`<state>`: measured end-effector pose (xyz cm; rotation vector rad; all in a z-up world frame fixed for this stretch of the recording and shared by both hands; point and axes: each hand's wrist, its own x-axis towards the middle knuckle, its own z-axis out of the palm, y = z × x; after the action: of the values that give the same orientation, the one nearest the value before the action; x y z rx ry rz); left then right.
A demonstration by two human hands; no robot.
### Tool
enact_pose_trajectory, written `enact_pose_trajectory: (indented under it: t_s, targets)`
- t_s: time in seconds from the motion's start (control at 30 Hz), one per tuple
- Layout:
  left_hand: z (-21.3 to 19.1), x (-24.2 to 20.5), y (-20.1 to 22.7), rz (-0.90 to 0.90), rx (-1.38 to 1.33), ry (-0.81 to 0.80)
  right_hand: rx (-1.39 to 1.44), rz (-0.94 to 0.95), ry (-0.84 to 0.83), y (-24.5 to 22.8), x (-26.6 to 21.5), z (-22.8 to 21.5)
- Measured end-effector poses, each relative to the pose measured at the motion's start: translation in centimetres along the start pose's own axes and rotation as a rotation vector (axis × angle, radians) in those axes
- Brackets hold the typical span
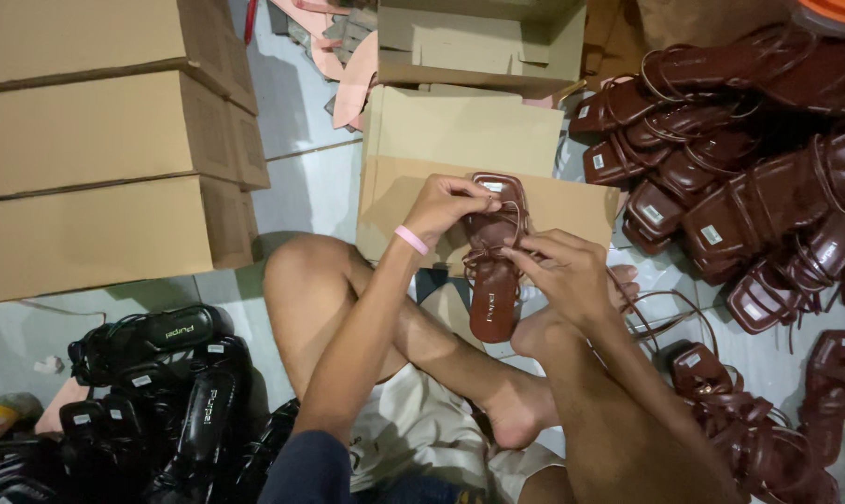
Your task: The person sits on the floor and ties the straps of brown sandals into bows. They handle one sandal at a time, threading the straps and securing them before moving to the next pair.
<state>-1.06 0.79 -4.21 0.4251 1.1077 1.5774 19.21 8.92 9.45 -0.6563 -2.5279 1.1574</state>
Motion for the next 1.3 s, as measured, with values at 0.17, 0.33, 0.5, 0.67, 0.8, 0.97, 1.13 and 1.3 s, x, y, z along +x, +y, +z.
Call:
enact_pose_trajectory:
  t_s: [0.17, 0.33, 0.5, 0.67, 0.8, 0.97, 1.13, 1.3]
  targets:
    - [0.2, -0.1, 0.2, -0.003, 0.055, -0.012, 0.125, 0.089, 0.034, 0.2, 0.9, -1.0]
    - [0.6, 0.2, 0.1, -0.049, 0.13, -0.009, -0.087, -0.161, 0.08, 1.0, 0.9, 1.2]
    - [0.5, 0.0, -0.9, 0.012, 0.134, -0.045, -0.172, -0.501, 0.096, 1.6, 0.5, 3.0]
    - [1.2, 0.1, -1.3, 0.018, 0.195, -0.025, -0.409, -0.698, 0.02, 1.7, 1.2, 2.7]
    - [1.3, 0.1, -1.2, 0.065, 0.216, -0.021, -0.555, -0.746, 0.014, 1.7, 1.6, 3.1]
    - [1.5, -0.3, -0.9, 0.073, 0.252, -0.026, -0.719, -0.794, 0.035, 1.9, 1.3, 3.1]
    - [1.7, -0.3, -0.5, 0.125, 0.395, 0.011, -0.779, -0.718, 0.01, 2.0, 1.7, 4.0]
    - [1.3, -0.3, -0.8, 0.131, 0.429, 0.032, -0.929, -0.726, -0.02, 2.3, 2.3, 4.9]
